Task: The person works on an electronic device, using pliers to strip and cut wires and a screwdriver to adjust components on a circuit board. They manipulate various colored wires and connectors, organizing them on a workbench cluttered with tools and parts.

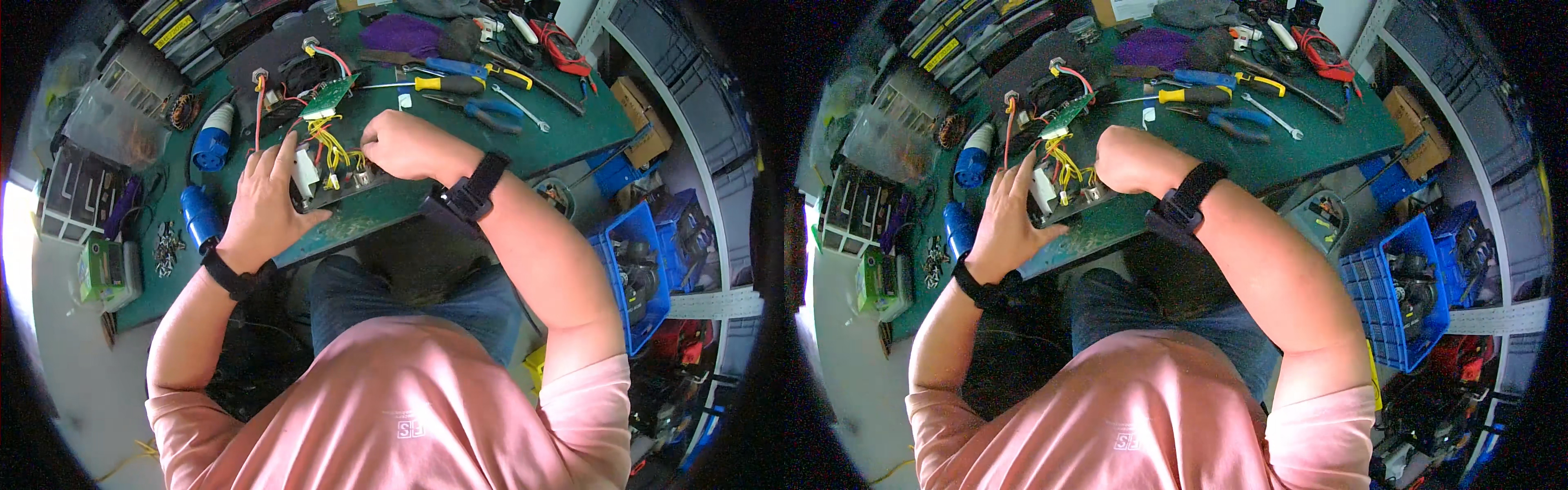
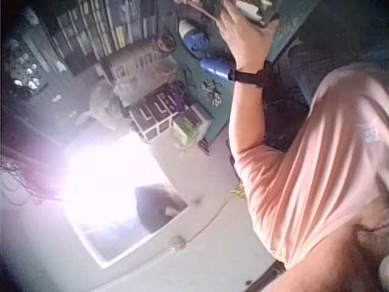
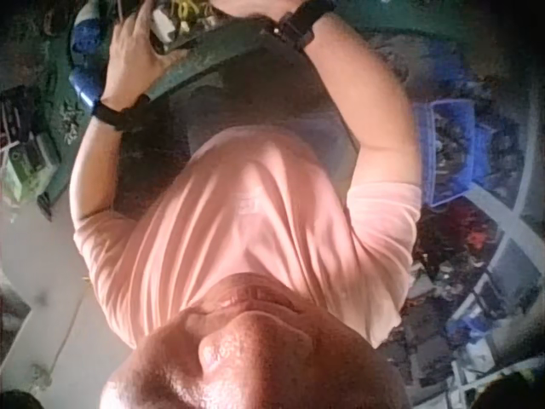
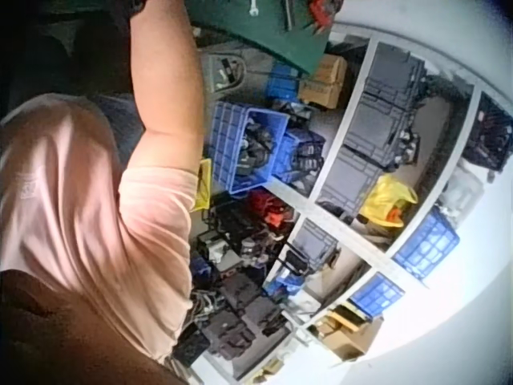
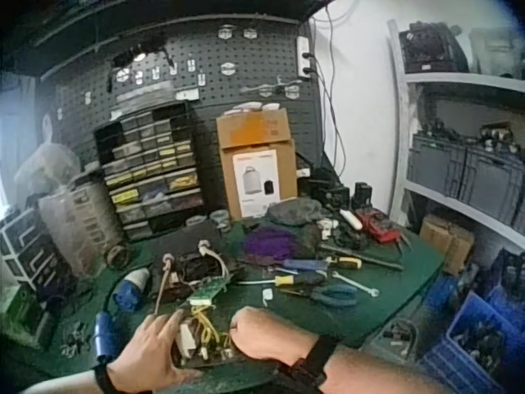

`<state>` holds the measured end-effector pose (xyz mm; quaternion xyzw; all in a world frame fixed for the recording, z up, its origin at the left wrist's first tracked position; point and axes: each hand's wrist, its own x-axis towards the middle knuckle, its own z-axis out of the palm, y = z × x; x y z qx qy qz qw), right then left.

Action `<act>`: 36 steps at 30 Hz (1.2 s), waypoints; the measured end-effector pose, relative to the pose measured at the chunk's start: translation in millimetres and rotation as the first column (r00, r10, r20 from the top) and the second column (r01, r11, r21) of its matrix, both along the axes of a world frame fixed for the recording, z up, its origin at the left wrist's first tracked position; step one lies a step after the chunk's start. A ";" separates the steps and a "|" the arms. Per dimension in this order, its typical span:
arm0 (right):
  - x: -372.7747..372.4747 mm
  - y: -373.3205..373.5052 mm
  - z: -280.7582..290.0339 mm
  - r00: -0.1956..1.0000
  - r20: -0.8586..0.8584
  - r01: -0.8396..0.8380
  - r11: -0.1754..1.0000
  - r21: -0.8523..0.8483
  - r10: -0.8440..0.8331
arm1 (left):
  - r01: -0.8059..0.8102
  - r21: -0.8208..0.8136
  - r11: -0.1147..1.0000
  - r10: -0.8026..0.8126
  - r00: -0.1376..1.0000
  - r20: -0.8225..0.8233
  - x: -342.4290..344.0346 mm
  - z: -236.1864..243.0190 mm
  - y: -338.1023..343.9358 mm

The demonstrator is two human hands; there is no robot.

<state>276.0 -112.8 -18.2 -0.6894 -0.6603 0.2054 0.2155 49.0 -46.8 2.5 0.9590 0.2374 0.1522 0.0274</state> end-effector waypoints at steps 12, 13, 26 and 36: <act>9.7 20.9 -18.8 0.988 0.084 -0.131 0.991 0.016 0.129 | -0.039 0.099 0.994 0.037 0.999 0.027 6.2 -6.7 -7.4; 9.7 22.1 -19.8 0.993 0.041 -0.114 0.993 0.029 0.113 | -0.045 0.077 0.996 0.045 0.999 0.003 5.0 -3.6 -8.0; -11.8 -4.4 16.9 0.546 -0.786 0.047 0.947 -0.318 -0.291 | -0.027 0.145 0.989 0.032 0.999 -0.031 0.3 -7.5 -13.4; 6.0 -3.5 10.1 0.855 -0.496 0.171 0.985 -0.008 -0.152 | -0.004 0.107 0.994 0.010 0.999 -0.047 -4.4 1.4 -13.4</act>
